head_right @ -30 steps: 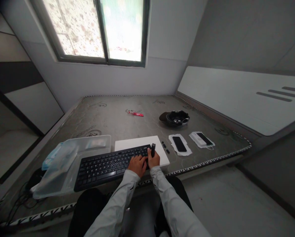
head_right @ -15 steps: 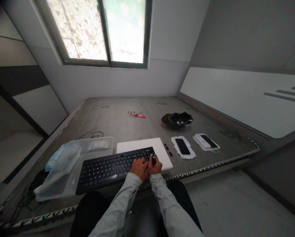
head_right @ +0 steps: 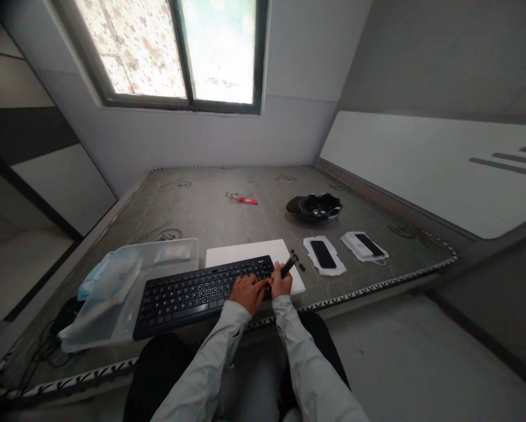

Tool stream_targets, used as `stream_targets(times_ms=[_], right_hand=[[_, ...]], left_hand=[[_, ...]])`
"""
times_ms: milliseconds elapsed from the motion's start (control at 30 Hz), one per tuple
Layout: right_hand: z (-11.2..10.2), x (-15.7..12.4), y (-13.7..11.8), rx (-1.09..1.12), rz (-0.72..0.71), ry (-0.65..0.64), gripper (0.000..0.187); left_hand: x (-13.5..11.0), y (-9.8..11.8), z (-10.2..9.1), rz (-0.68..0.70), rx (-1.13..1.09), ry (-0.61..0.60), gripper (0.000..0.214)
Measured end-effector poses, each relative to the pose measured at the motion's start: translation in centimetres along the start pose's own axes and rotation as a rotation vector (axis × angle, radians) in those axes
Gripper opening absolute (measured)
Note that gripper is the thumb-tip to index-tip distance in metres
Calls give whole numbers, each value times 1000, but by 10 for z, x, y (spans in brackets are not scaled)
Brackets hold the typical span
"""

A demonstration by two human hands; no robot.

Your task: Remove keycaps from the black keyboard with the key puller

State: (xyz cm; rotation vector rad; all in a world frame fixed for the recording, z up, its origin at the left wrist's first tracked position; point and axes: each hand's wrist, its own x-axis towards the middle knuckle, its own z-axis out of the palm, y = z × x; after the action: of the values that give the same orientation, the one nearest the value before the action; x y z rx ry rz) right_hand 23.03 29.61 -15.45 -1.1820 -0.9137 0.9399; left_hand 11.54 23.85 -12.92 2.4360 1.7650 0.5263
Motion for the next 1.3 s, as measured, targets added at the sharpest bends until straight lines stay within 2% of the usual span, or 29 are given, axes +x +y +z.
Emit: stream_targets(times_ms=[133,400,600,900,1067,1300], right_hand=[[-6,13,-9,298,111,-32,49],[-21,22,-25,431,206,-116,51],[-9,18,-21,373,245,-117,52],[-1,17,-30,240,217,-296,45],[-1,18,-33,178,243,-294,44],[-5,18,-33,264,199,-277,47]], left_hand=[[1,-1,4,-4,-6,24,31],[0,1,3,-12,-7,46,30],[1,2,1,-11,-1,40,32],[1,-1,7,-19,-1,49,33],[2,-2,9,-22,-5,55,33],[1,-1,6,-29,-11,55,33]])
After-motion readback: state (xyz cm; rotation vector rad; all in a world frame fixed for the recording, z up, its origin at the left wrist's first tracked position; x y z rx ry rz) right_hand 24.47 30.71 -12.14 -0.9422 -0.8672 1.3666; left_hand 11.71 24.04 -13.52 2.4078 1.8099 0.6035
